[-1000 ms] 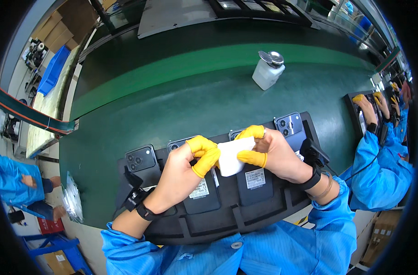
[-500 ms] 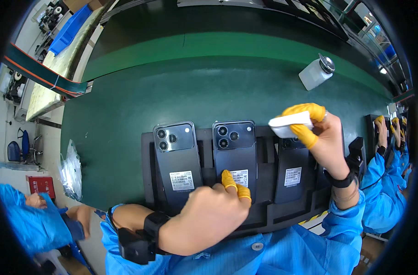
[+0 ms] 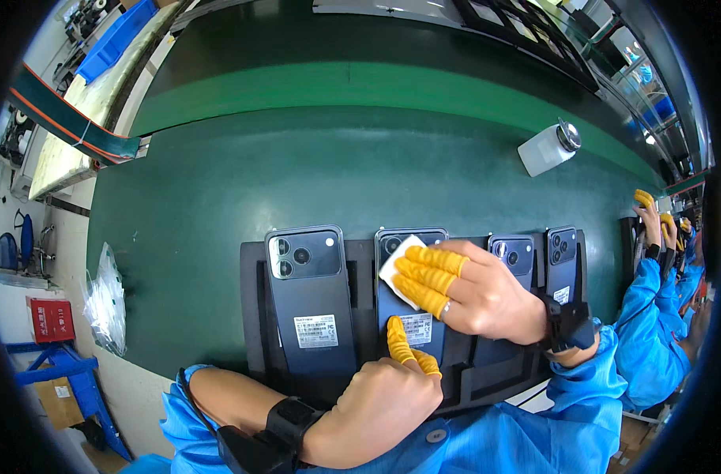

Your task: Cleaning and inspecting the back surface of multiple mobile phones on an assembly line.

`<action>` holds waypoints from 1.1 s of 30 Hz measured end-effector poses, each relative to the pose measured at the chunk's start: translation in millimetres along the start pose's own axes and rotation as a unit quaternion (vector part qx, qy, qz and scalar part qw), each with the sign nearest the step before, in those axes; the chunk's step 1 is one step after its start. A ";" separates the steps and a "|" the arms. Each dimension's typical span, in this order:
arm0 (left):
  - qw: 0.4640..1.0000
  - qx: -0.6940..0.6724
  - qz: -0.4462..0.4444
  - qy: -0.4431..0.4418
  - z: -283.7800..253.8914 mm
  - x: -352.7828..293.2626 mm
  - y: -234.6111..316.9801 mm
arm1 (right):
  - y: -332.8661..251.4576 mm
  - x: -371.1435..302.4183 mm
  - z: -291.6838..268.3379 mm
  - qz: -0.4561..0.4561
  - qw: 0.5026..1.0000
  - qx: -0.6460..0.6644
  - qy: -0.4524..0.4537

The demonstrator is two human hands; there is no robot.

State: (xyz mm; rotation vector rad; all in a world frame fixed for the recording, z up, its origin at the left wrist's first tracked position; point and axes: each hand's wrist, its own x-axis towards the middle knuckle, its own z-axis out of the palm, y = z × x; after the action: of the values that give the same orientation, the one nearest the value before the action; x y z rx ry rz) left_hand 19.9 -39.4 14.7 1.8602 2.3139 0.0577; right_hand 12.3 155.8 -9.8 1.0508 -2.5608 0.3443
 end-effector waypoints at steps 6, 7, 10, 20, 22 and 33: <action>1.000 0.008 0.004 -0.001 -3.9 2.8 -2.4 | 16.5 -16.2 -16.5 0.053 0.995 0.075 -0.038; 1.000 0.009 0.006 0.000 -3.0 2.6 -2.7 | 15.2 -10.3 -16.2 0.083 0.995 0.053 0.016; 1.000 -0.006 0.009 0.014 -0.6 1.7 -3.6 | 15.4 4.5 -4.3 0.098 0.991 0.024 0.087; 1.000 -0.014 0.015 0.013 0.7 0.6 -4.5 | -4.2 3.1 6.6 -0.014 0.999 0.044 -0.002; 0.999 -0.015 0.006 0.028 1.6 -0.4 -4.9 | 1.5 1.3 2.3 -0.020 0.998 0.052 -0.010; 0.999 -0.013 0.015 0.029 -1.2 1.0 -5.5 | 21.9 2.6 3.7 0.050 0.995 0.074 0.039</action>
State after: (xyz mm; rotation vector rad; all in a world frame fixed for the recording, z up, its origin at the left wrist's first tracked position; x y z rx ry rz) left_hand 14.2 -39.6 15.0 1.9060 2.3108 0.1457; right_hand -5.9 168.1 -14.0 0.9404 -2.5558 0.5982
